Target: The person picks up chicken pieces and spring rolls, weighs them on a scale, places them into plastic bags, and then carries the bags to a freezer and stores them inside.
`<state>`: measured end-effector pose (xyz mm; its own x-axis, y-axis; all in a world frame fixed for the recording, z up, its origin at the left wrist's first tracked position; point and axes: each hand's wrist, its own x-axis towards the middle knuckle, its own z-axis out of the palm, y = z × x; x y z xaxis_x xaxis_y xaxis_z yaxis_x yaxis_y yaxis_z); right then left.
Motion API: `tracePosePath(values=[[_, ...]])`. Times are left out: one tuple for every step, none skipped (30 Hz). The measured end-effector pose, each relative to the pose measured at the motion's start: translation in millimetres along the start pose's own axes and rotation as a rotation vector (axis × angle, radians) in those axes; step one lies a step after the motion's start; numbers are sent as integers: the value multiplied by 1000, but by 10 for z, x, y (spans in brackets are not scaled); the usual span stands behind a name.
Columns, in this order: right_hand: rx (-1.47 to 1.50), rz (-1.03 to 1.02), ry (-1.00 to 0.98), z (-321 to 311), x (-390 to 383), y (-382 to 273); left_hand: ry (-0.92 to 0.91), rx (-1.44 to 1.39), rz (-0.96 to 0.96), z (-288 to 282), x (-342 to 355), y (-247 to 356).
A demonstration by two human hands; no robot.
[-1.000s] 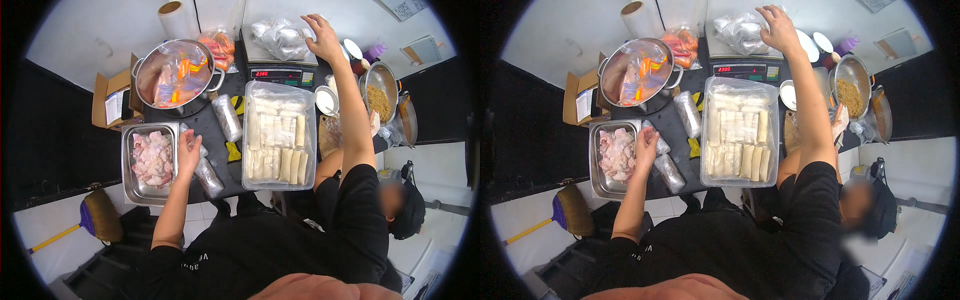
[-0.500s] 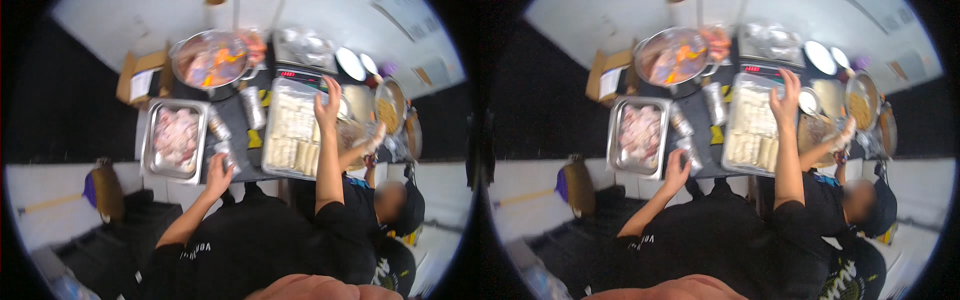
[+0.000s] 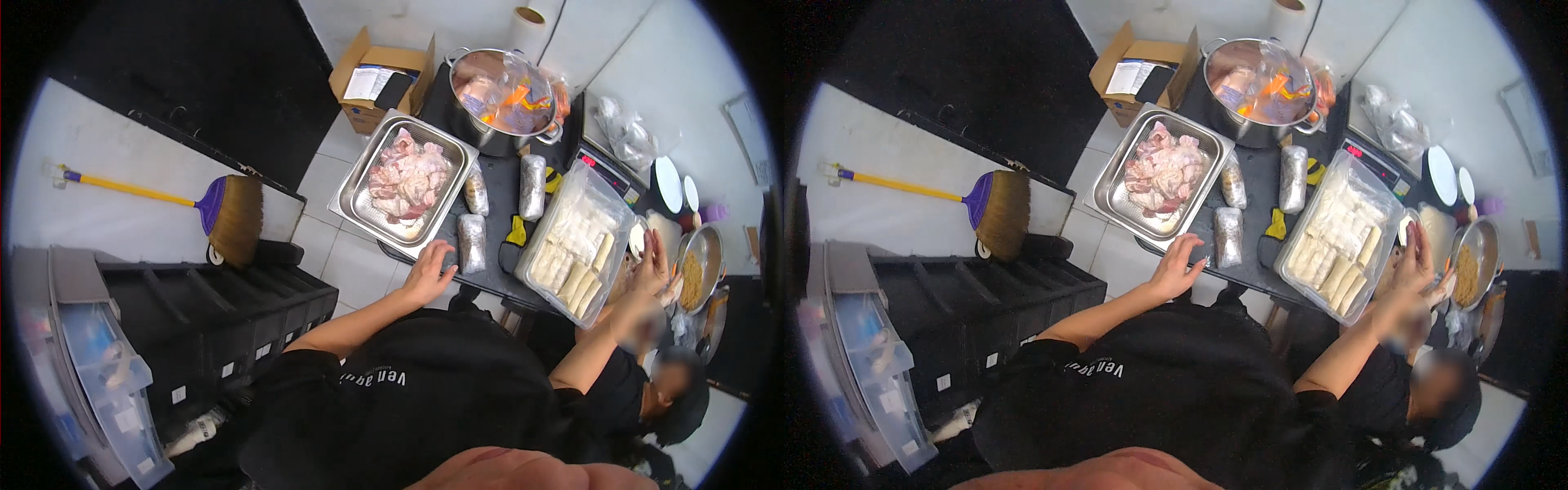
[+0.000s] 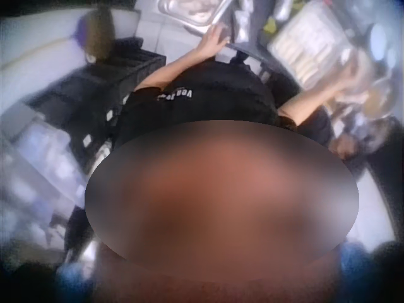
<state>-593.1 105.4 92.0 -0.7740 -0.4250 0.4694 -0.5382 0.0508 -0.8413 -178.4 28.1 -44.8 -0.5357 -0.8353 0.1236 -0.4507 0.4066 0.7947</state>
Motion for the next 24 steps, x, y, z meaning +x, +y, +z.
tracePosePath(values=[[83, 19, 82, -66, 7, 4, -7, -15, -5, -18, -36, 17], [175, 35, 168, -112, 45, -12, -18, -14, -5, -50, -58, 29], [267, 48, 253, -153, 59, -29, -20, -19, 2, -72, -70, 33], [290, 20, 332, -204, 39, -49, -23, -25, 10, -87, -76, 33], [293, 34, 350, -228, 9, -115, -22, -32, 14, -106, -66, 29], [295, 48, 368, -264, -30, -165, -18, -25, 25, -128, -56, 16], [296, 61, 388, -295, -68, -190, -16, -20, 36, -151, -43, 2], [255, 79, 358, -345, -89, -160, -24, -22, 58, -148, -24, -2], [204, 108, 351, -320, -158, -228, -15, -21, 52, -133, -22, -18], [145, 135, 352, -267, -222, -310, -13, -27, 52, -130, -24, -55], [174, 202, 336, -231, -241, -213, -6, -27, 52, -119, -21, -81], [162, 200, 308, -201, -277, -248, -7, -19, 61, -114, -15, -73], [196, 168, 337, -142, -324, -354, -7, -8, 73, -129, -21, -59], [254, 115, 385, -80, -331, -426, -16, -3, 80, -137, -22, -41], [251, 77, 333, -120, -344, -370, -31, -4, 96, -137, -19, -47], [226, 22, 322, -149, -349, -329, -46, -5, 111, -125, -16, -53], [153, 28, 279, -218, -344, -243, -51, -1, 120, -123, -20, -54], [81, 34, 238, -252, -345, -263, -73, -2, 109, -132, -15, -34], [82, 132, 231, -238, -402, -285, -89, -1, 115, -130, -7, -27], [86, 157, 233, -222, -428, -300, -101, -2, 122, -118, 6, -23], [91, 183, 232, -192, -462, -277, -111, -1, 124, -115, 7, -33], [42, 186, 195, -179, -487, -275, -126, -2, 127, -94, 10, -50], [0, 191, 151, -133, -523, -266, -140, -5, 127, -81, 1, -63], [-19, 193, 132, -58, -583, -203, -158, -3, 122, -86, -8, -77]])
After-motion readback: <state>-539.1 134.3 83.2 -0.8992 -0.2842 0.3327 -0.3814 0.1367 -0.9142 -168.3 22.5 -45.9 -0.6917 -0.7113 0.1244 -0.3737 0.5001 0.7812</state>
